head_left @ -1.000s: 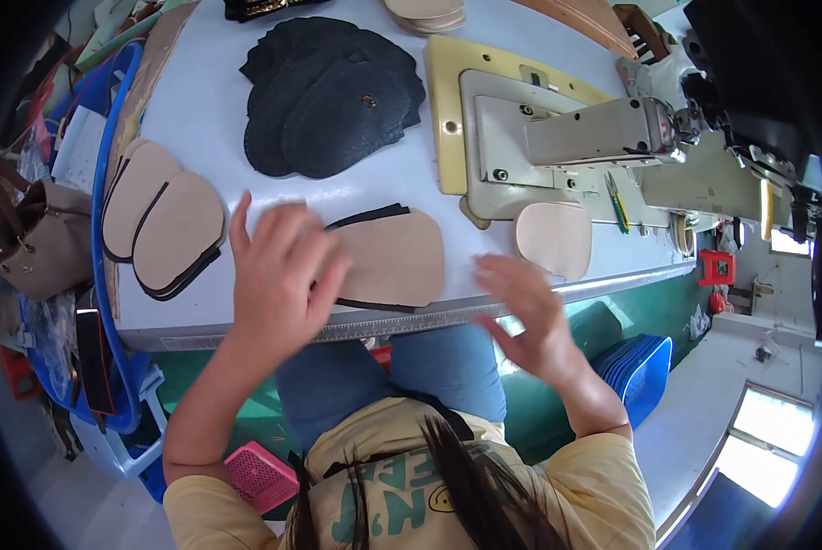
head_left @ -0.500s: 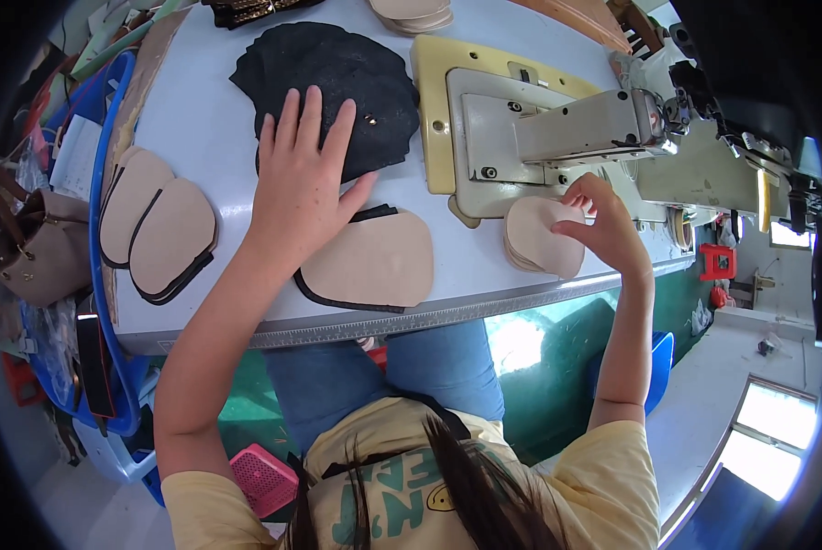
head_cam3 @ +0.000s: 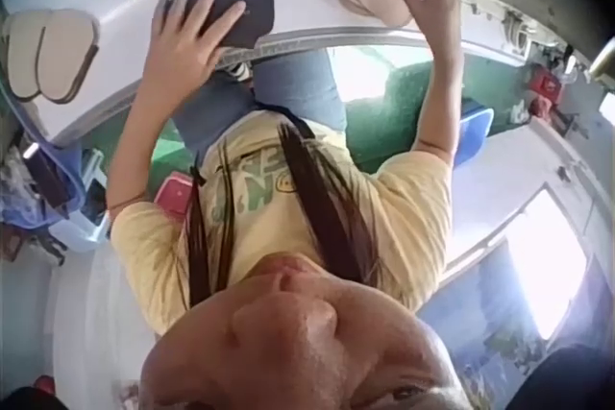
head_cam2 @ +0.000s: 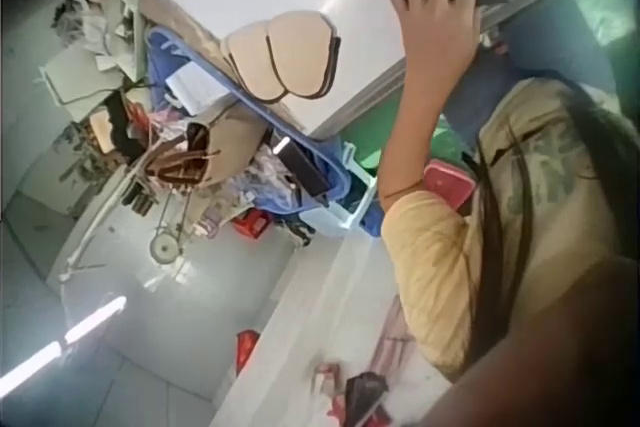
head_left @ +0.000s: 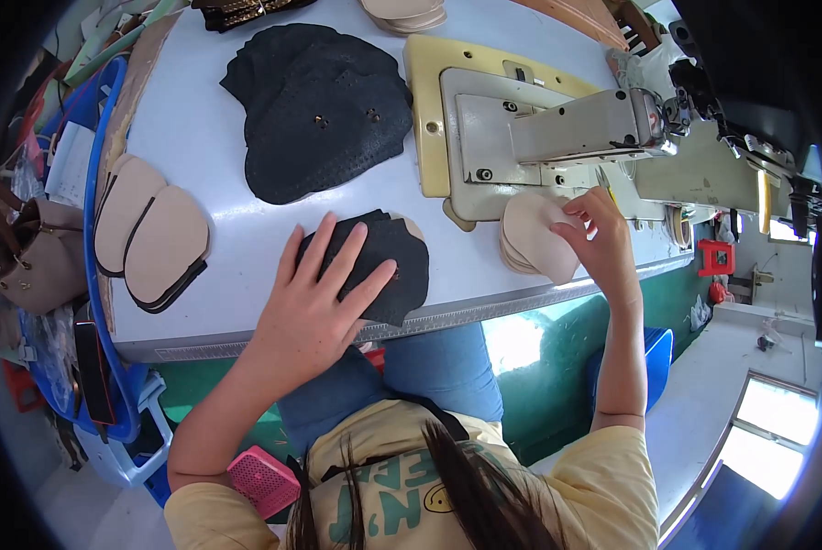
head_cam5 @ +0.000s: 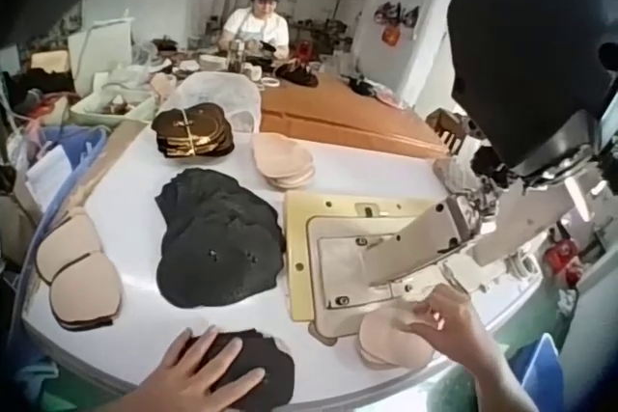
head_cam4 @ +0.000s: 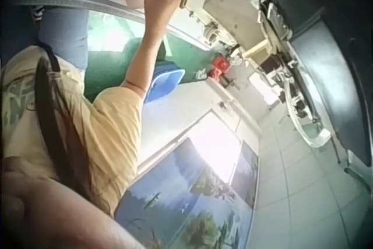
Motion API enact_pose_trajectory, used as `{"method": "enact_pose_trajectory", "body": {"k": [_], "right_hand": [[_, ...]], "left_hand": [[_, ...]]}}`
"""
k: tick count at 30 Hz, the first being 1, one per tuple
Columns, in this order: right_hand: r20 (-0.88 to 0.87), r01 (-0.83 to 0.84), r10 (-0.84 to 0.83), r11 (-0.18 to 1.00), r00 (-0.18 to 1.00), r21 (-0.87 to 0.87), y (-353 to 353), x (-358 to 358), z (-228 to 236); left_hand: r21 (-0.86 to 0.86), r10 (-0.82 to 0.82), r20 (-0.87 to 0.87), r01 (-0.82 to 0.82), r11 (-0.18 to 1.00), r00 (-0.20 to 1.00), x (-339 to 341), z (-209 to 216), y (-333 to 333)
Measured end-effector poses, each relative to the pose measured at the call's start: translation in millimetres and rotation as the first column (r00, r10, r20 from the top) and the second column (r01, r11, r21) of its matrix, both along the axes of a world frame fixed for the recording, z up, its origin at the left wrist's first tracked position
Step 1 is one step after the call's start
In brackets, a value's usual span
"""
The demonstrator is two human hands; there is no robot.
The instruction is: Organizing and matching shoe upper components at a workstation.
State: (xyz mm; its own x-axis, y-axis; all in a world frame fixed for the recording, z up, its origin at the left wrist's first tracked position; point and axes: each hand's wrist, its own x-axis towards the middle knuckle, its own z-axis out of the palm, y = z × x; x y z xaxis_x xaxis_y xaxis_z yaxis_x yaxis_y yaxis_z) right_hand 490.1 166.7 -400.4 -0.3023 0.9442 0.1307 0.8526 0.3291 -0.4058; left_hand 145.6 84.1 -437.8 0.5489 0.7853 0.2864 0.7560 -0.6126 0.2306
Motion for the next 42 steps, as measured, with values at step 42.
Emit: {"method": "enact_pose_trajectory", "body": {"k": [42], "right_hand": [[-0.692, -0.183, -0.025, 0.957, 0.721, -0.224, -42, -74, 15]], "left_hand": [[0.114, 0.197, 0.334, -0.247, 0.962, 0.922, -5, -45, -64]]}}
